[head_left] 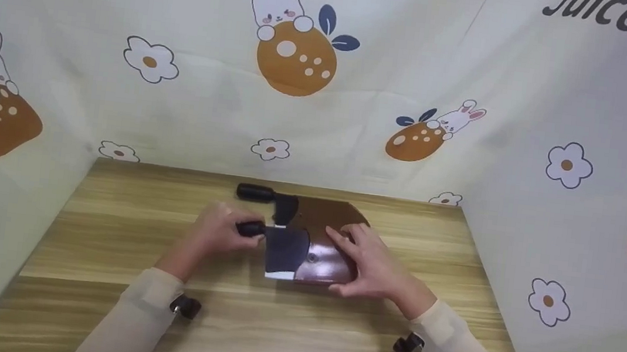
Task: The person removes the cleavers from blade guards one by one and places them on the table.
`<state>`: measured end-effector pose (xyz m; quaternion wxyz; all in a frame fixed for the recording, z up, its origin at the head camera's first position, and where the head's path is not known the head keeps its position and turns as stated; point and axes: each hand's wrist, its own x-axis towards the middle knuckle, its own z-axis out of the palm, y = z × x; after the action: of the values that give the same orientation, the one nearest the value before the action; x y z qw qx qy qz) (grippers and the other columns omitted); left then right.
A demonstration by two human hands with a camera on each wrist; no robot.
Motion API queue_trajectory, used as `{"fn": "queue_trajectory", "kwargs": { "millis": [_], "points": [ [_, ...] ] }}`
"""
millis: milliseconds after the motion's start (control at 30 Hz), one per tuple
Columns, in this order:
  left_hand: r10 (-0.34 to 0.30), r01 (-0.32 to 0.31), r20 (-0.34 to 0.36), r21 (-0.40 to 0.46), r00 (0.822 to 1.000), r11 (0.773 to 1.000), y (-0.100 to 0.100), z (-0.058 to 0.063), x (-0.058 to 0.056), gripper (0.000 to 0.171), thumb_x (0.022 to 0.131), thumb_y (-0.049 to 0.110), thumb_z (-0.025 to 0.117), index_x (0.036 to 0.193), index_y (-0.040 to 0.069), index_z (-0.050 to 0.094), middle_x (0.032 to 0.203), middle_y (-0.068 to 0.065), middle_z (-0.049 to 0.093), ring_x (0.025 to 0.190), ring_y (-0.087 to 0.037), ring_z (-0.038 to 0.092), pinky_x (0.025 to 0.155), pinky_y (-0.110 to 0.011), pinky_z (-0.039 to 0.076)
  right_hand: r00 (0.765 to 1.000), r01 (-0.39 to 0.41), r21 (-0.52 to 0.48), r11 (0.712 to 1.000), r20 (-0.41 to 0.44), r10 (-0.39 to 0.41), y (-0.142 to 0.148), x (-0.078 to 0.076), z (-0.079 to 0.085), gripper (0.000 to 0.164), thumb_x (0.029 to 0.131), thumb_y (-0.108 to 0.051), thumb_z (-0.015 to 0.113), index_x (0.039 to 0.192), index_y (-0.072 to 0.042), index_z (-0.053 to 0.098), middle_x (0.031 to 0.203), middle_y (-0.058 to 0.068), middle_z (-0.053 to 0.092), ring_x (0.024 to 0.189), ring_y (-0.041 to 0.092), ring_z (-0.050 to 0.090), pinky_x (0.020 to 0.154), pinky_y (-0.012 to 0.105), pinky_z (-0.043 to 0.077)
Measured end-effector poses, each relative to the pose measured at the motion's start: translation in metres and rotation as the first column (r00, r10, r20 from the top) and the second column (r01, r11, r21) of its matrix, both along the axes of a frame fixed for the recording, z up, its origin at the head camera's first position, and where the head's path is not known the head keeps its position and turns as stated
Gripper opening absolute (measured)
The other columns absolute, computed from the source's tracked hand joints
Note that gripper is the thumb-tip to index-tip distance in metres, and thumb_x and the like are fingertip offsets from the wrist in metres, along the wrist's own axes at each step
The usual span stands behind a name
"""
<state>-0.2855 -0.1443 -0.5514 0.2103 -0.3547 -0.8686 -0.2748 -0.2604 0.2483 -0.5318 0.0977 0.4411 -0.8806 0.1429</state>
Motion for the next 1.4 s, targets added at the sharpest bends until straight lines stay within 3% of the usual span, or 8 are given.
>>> {"fn": "queue_trajectory", "kwargs": {
  "millis": [233, 500, 667, 900, 967, 1200, 1400],
  "points": [
    [0.005, -0.004, 0.049, -0.019, 0.999, 1.0, -0.0025, -0.0005, 0.0019, 0.032, 0.083, 0.03, 0.091, 0.113, 0.02, 0.086, 0.084, -0.002, 0.081, 0.064, -0.015, 0.068, 0.058, -0.03, 0.057, 1.0, -0.004, 0.008, 1.0, 0.028, 0.003, 0.0019, 0.0011, -0.0027, 0.116, 0.078, -0.069, 0.085, 0.174, -0.026, 0.037, 0.144, 0.013, 0.053, 0.128, 0.03, 0.05, 0.108, 0.051, 0.048],
    [-0.04, 0.041, 0.053, -0.011, 0.998, 0.999, -0.0032, 0.0015, 0.003, 0.03, 0.083, 0.026, 0.09, 0.112, 0.02, 0.085, 0.088, 0.001, 0.082, 0.066, -0.013, 0.068, 0.059, -0.029, 0.056, 0.999, -0.042, -0.026, 0.999, 0.018, 0.043, 0.0037, 0.0013, -0.0043, 0.121, 0.072, -0.059, 0.095, 0.173, -0.023, 0.04, 0.143, 0.012, 0.054, 0.127, 0.028, 0.051, 0.107, 0.05, 0.047],
    [-0.011, 0.012, 0.069, -0.02, 0.998, 1.0, -0.0011, 0.0022, 0.0039, 0.031, 0.083, 0.028, 0.092, 0.113, 0.022, 0.086, 0.085, 0.001, 0.081, 0.064, -0.011, 0.067, 0.058, -0.027, 0.056, 0.999, -0.047, -0.039, 0.998, -0.009, 0.046, 0.0038, 0.002, -0.0048, 0.12, 0.071, -0.058, 0.095, 0.172, -0.02, 0.042, 0.142, 0.013, 0.055, 0.126, 0.029, 0.052, 0.104, 0.051, 0.049],
    [0.031, -0.033, -0.084, -0.021, 0.996, 0.999, 0.0039, -0.0009, 0.0007, 0.028, 0.081, 0.031, 0.092, 0.105, 0.019, 0.084, 0.081, 0.004, 0.079, 0.06, -0.013, 0.065, 0.054, -0.033, 0.053, 1.0, -0.02, -0.048, 0.999, 0.013, 0.021, 0.0035, 0.0019, -0.004, 0.119, 0.072, -0.063, 0.092, 0.172, -0.021, 0.042, 0.139, 0.013, 0.055, 0.124, 0.031, 0.051, 0.103, 0.052, 0.047],
    [0.037, -0.038, -0.09, -0.014, 0.995, 0.999, 0.0046, -0.0011, 0.0007, 0.028, 0.08, 0.032, 0.092, 0.104, 0.019, 0.085, 0.08, 0.004, 0.079, 0.059, -0.012, 0.063, 0.053, -0.032, 0.052, 1.0, -0.016, -0.042, 0.999, 0.007, 0.017, 0.0037, 0.0014, -0.0042, 0.118, 0.074, -0.067, 0.09, 0.172, -0.022, 0.042, 0.138, 0.013, 0.055, 0.124, 0.031, 0.051, 0.103, 0.051, 0.047],
    [0.072, -0.073, -0.023, -0.035, 0.997, 0.997, 0.0055, 0.0037, 0.0032, 0.028, 0.082, 0.035, 0.091, 0.107, 0.021, 0.086, 0.077, 0.002, 0.078, 0.058, -0.011, 0.062, 0.054, -0.03, 0.054, 1.0, 0.004, -0.019, 1.0, 0.009, -0.004, 0.0044, 0.0013, -0.0024, 0.116, 0.076, -0.073, 0.085, 0.172, -0.022, 0.042, 0.138, 0.013, 0.055, 0.124, 0.03, 0.051, 0.105, 0.051, 0.047],
    [0.093, -0.091, 0.034, -0.056, 0.995, 0.994, 0.006, 0.0073, 0.0054, 0.029, 0.083, 0.036, 0.09, 0.108, 0.022, 0.087, 0.08, 0.003, 0.079, 0.061, -0.011, 0.064, 0.057, -0.031, 0.056, 0.999, 0.032, -0.001, 0.999, 0.034, -0.032, 0.0041, 0.0036, 0.0, 0.12, 0.074, -0.067, 0.091, 0.173, -0.023, 0.04, 0.141, 0.013, 0.054, 0.126, 0.031, 0.051, 0.107, 0.052, 0.048]
  ]
}}
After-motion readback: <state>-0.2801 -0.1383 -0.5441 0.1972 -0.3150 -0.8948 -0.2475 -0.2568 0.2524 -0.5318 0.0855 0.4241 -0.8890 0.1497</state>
